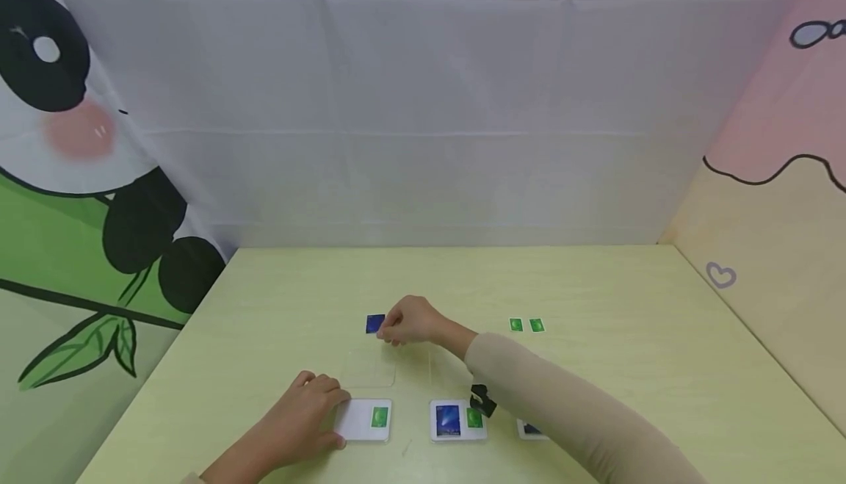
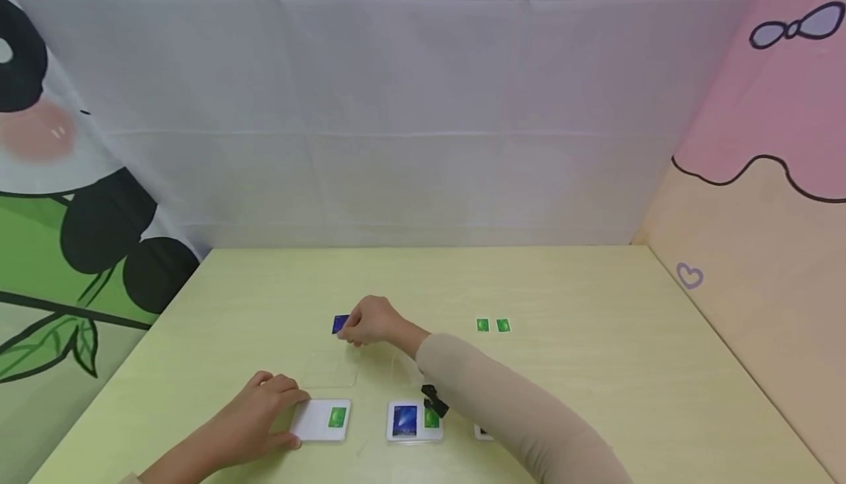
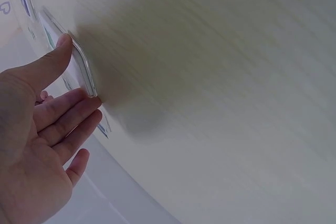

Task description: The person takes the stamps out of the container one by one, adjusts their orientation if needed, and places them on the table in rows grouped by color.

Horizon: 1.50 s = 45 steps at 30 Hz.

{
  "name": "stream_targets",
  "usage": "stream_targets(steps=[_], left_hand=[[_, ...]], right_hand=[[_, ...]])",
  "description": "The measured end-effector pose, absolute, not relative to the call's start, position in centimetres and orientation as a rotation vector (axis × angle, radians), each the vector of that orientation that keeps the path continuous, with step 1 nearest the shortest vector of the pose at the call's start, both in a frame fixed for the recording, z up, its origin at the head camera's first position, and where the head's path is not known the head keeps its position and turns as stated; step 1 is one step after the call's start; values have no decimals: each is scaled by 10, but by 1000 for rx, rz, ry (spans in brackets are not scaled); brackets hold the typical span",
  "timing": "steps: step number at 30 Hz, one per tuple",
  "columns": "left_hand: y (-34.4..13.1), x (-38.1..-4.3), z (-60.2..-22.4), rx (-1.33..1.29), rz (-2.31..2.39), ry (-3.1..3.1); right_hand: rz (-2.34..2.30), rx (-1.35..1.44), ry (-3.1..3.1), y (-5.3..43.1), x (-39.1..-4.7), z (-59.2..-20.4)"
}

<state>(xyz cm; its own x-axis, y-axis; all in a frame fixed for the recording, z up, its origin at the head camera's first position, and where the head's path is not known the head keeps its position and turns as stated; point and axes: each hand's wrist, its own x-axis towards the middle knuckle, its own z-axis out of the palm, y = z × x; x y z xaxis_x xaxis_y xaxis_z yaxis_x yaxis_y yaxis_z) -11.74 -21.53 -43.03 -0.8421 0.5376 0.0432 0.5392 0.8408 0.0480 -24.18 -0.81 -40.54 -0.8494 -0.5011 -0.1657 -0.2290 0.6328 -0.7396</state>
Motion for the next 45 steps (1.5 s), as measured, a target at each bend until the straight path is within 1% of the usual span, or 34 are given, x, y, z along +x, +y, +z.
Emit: stream_targets(steps=[17,27,45], left_hand=[[-216,-119,-434,-890,-82,-2978],[-216,-119,-434,-891,-70,-2981],[-214,-120,-432,-888,-74,-2993]], right_hand=[[-1034,-603,2483,2,-229,-404],[-1021,-670,2478,7,-222,-408],[-990,-729,2469,6,-210,-411]])
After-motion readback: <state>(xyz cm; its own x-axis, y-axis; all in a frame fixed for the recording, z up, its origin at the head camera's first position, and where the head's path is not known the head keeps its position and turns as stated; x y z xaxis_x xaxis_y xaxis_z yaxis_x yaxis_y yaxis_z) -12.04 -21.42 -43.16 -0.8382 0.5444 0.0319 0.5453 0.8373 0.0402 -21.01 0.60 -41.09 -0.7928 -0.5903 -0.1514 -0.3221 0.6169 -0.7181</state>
